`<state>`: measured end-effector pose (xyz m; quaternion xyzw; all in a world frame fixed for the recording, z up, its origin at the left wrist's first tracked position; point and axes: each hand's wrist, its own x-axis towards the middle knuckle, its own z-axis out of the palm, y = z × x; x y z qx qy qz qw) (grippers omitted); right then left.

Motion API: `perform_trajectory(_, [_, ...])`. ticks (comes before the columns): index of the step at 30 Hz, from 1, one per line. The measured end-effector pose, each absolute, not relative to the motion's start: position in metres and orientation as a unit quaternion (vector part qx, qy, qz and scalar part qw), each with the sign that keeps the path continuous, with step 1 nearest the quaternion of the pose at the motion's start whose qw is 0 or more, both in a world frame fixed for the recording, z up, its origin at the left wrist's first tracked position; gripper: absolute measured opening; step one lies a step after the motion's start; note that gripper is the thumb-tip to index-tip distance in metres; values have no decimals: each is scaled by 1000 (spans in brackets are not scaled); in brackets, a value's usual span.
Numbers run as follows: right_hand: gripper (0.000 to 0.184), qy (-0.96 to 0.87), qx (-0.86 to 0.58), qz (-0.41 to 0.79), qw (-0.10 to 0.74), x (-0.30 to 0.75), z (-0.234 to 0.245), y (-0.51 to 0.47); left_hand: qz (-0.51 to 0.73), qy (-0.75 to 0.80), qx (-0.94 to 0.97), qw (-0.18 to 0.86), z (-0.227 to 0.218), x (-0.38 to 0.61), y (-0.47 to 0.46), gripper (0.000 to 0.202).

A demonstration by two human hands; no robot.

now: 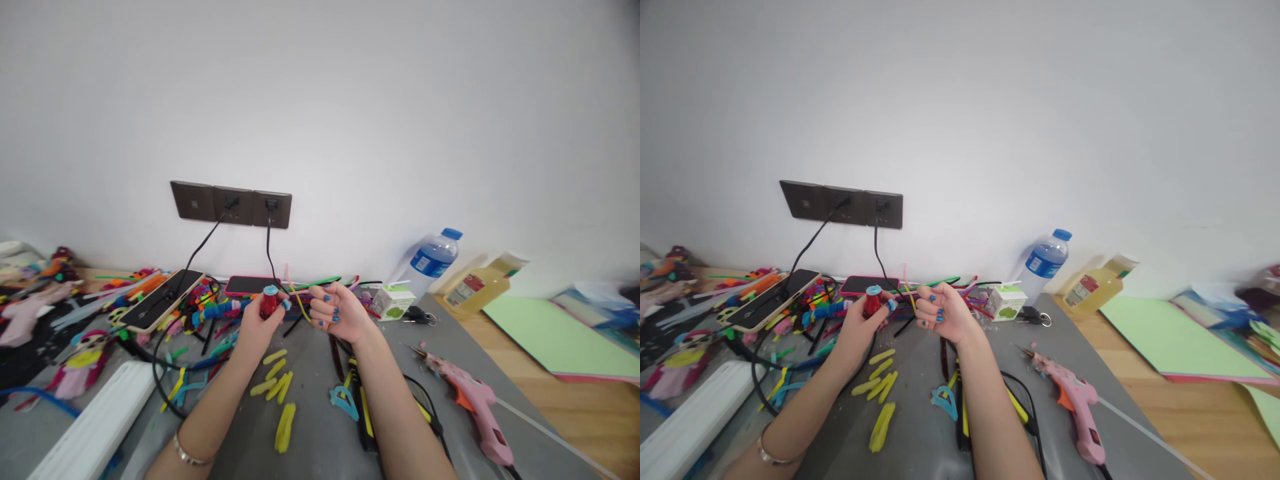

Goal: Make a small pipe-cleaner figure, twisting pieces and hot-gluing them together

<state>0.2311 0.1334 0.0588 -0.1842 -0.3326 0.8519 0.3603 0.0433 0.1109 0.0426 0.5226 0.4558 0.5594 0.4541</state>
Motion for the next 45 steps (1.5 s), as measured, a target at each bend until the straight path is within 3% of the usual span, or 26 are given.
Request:
perform_trajectory(6, [17,-356,-202,827,386,227,61,131,553,455,523,462,42,44,110,20])
perform_trajectory(12, [28,-409,-238,782,406,222,61,128,547,453,534,459,40,44,110,23])
perform_trajectory(18, [8,-432,-277,736,441,216,57,128,541,456,555,438,40,44,110,20])
perform_trajectory(23, [8,-416,-241,723,497,212,58,129,546,447,564,430,38,43,111,18])
perform_trajectory(26, [6,-468,-240,595,608,212,58,131,543,447,568,426,36,42,112,17])
perform_trajectory(28, [13,-523,-256,471,662,213,58,132,543,448,569,426,35,42,113,16])
perform_trajectory(33, [26,-635,-325,262,650,213,59,129,538,449,572,427,35,41,112,16])
perform_trajectory(45, [28,-673,-324,189,638,213,61,127,537,443,571,434,34,42,113,15])
